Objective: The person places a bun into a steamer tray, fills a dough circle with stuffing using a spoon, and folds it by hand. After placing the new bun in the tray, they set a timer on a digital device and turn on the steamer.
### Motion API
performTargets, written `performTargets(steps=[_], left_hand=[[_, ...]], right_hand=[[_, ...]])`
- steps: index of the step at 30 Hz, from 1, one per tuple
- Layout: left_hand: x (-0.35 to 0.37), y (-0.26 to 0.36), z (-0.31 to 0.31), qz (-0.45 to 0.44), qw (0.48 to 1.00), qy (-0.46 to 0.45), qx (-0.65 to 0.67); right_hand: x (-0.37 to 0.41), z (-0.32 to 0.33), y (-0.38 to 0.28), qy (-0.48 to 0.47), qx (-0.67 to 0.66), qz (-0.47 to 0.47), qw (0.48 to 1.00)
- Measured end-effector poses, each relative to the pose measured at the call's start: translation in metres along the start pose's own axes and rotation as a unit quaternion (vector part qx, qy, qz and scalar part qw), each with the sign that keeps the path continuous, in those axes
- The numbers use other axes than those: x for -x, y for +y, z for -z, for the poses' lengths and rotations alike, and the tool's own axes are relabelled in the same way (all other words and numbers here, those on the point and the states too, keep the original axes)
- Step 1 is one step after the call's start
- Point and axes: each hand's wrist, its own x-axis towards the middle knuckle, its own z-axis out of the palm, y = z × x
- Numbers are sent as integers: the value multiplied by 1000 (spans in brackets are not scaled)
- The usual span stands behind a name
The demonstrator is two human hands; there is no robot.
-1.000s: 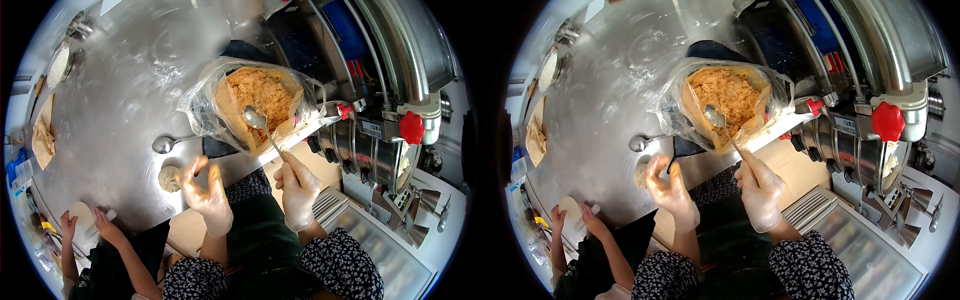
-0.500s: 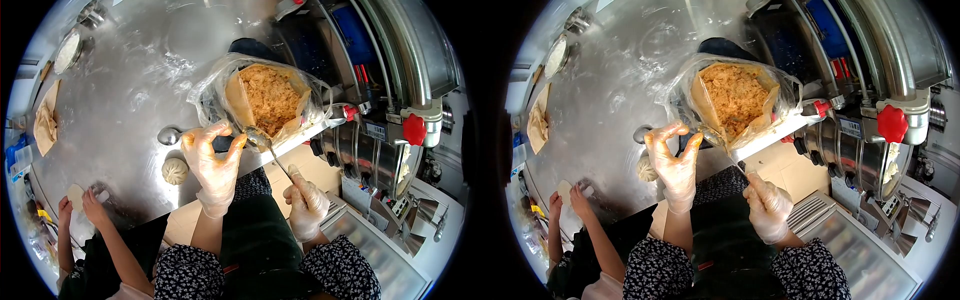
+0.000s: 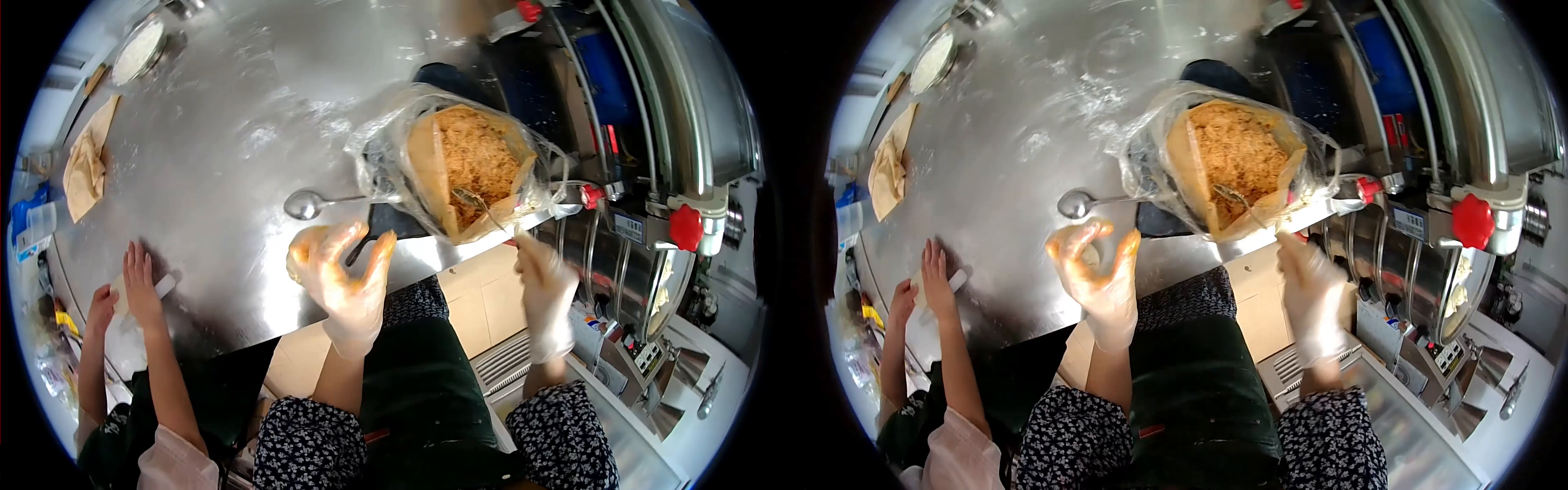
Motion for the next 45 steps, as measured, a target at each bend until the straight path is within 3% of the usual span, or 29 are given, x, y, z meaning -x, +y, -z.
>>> performTargets(steps=[2,4,6,8,12,15,27,30,34,35,38,40,45], left_hand=[[21,-11,27,26,999,12,25],[42,-22,61,62,996,24,-66],[54,-31,82,129,986,68,-78],[62,-42,87,148,983,85,-67],[60,-48,80,136,986,76,-56],[61,-49,73,163,982,86,-41],[68,-57,62,254,958,123,55],[71,-58,69,255,955,115,95],[66,-61,78,253,940,134,185],[66,-67,80,251,943,83,203],[69,-74,68,261,918,48,295],[67,-72,62,295,897,25,328],[67,-57,49,332,856,79,388]], right_hand=[[-25,-1,35,-78,20,-32,996],[-56,-8,38,-36,131,6,991],[-65,-17,24,113,220,-9,969],[-58,-21,9,232,316,66,918],[-29,-38,-12,215,202,126,947],[-11,-47,-32,152,196,159,955],[19,-74,-50,70,81,145,984],[33,-93,-68,5,-137,-27,990],[37,-143,-85,-170,-375,-17,911],[39,-158,-92,-191,-436,-49,878],[39,-193,-111,-211,-528,-81,818],[40,-206,-113,-210,-539,-56,814],[52,-213,-110,-152,-618,-93,766]])
